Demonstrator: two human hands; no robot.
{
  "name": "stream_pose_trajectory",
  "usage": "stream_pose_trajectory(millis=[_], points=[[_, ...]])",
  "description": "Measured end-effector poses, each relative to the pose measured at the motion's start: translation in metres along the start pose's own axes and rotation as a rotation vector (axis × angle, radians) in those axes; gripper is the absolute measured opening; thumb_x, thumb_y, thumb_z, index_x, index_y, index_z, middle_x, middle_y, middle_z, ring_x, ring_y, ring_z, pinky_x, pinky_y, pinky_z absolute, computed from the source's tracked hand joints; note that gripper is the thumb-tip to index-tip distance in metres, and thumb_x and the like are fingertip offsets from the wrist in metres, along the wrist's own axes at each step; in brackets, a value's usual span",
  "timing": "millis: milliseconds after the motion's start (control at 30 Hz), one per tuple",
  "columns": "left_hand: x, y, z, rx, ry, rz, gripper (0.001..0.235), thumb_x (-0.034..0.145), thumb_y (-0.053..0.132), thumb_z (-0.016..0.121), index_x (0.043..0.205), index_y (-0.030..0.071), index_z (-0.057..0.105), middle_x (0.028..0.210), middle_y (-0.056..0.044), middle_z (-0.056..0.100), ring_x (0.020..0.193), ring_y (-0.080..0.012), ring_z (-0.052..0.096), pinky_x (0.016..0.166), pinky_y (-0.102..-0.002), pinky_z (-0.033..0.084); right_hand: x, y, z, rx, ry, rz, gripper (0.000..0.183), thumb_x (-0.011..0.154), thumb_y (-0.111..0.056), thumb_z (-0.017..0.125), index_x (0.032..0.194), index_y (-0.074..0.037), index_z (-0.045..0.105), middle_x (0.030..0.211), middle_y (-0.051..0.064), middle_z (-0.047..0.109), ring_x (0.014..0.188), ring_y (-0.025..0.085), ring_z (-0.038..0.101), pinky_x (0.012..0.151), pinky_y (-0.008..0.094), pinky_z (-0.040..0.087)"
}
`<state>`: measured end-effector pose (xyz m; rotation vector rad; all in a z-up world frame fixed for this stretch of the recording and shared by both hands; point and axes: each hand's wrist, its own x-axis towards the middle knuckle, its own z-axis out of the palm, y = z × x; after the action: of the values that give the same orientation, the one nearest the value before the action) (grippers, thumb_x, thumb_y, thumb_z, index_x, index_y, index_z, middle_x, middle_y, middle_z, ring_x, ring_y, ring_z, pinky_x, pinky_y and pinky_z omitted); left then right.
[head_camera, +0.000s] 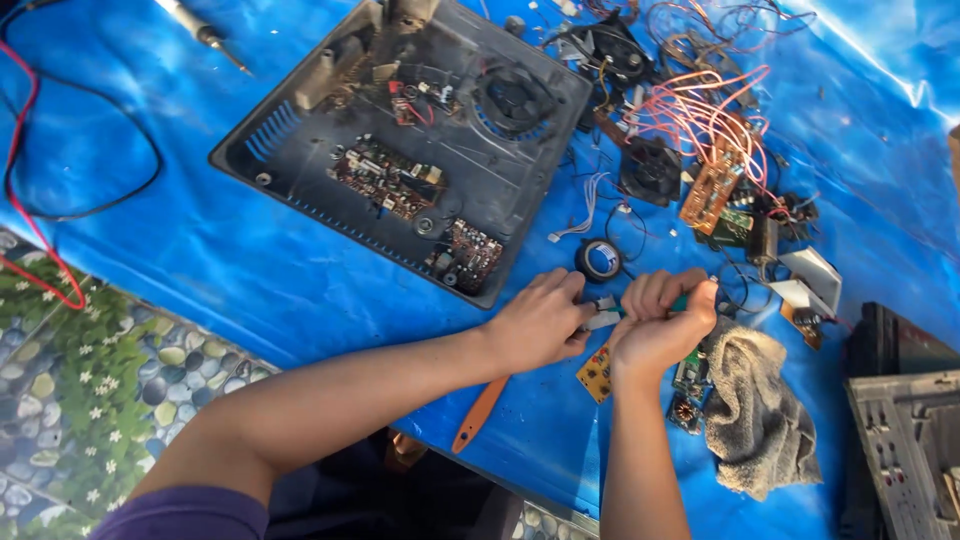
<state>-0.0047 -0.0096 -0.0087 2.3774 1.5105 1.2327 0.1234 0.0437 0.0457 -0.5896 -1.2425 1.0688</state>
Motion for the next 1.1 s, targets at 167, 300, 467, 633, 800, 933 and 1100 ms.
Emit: stream_pose_trajectory(millis=[167,300,467,633,800,933,1100], points=[[-0.001,-0.007,0.011,-0.033,-0.006,-0.007,0.011,0.082,0.016,0.074,0.080,0.005,0.075,0.084,0.001,0.041,0.077,-0.0232,0.053,0.076,-0.042,0.054,0.009,0.033,-0.025,0.094,0.016,0.049,0.052,0.110,-0.049,0.042,0.072,-0.016,0.031,0.055,-0.005,0.007,0.042,0.009,0.009,0.040,0.023,0.012],[0.000,-0.010,0.016,-0.080,0.009,0.003,0.019,0.079,0.018,0.077,0.087,0.001,0.077,0.086,-0.007,0.048,0.081,-0.0350,0.057,0.074,-0.051,0.054,0.013,0.022,-0.010,0.125,-0.009,0.096,0.050,0.109,-0.048,0.039,0.071,-0.016,0.032,0.054,-0.006,0.007,0.041,0.007,0.009,0.038,0.021,0.013],[0.003,-0.012,0.022,-0.086,-0.019,-0.046,0.021,0.077,0.025,0.077,0.091,0.009,0.078,0.088,-0.010,0.054,0.091,-0.0350,0.060,0.080,-0.049,0.056,0.021,0.023,-0.015,0.192,-0.021,0.147,0.051,0.105,-0.049,0.041,0.067,-0.016,0.032,0.053,-0.007,0.009,0.040,0.006,0.010,0.037,0.021,0.013],[-0.001,-0.007,0.006,-0.078,-0.040,-0.056,0.024,0.078,0.017,0.077,0.101,0.011,0.082,0.084,-0.005,0.052,0.085,-0.0332,0.060,0.072,-0.046,0.057,0.009,0.015,-0.017,0.169,-0.007,0.076,0.052,0.110,-0.045,0.038,0.066,-0.018,0.033,0.051,-0.007,0.015,0.040,0.006,0.013,0.037,0.021,0.016],[0.003,-0.005,-0.010,-0.090,-0.081,-0.025,0.019,0.088,0.012,0.075,0.104,0.006,0.081,0.085,0.000,0.043,0.079,-0.0242,0.056,0.067,-0.040,0.055,0.000,-0.014,0.019,-0.127,0.154,-0.123,0.047,0.116,-0.038,0.030,0.076,-0.016,0.040,0.053,-0.003,0.027,0.042,0.012,0.024,0.041,0.024,0.030],[0.006,-0.002,-0.017,-0.113,-0.107,-0.019,0.016,0.092,0.011,0.074,0.103,0.002,0.081,0.085,-0.001,0.044,0.077,-0.0217,0.055,0.067,-0.039,0.055,-0.001,-0.008,0.022,-0.241,0.194,-0.198,0.042,0.116,-0.031,0.033,0.078,-0.014,0.040,0.057,-0.004,0.030,0.044,0.011,0.030,0.044,0.022,0.037],[0.007,-0.002,-0.018,-0.102,-0.108,-0.013,0.019,0.093,0.012,0.076,0.108,0.001,0.080,0.085,-0.004,0.044,0.077,-0.0210,0.056,0.065,-0.037,0.054,0.006,0.007,0.013,-0.039,-0.043,-0.135,0.045,0.113,-0.039,0.041,0.075,-0.015,0.041,0.055,-0.006,0.026,0.044,0.007,0.025,0.040,0.019,0.028]])
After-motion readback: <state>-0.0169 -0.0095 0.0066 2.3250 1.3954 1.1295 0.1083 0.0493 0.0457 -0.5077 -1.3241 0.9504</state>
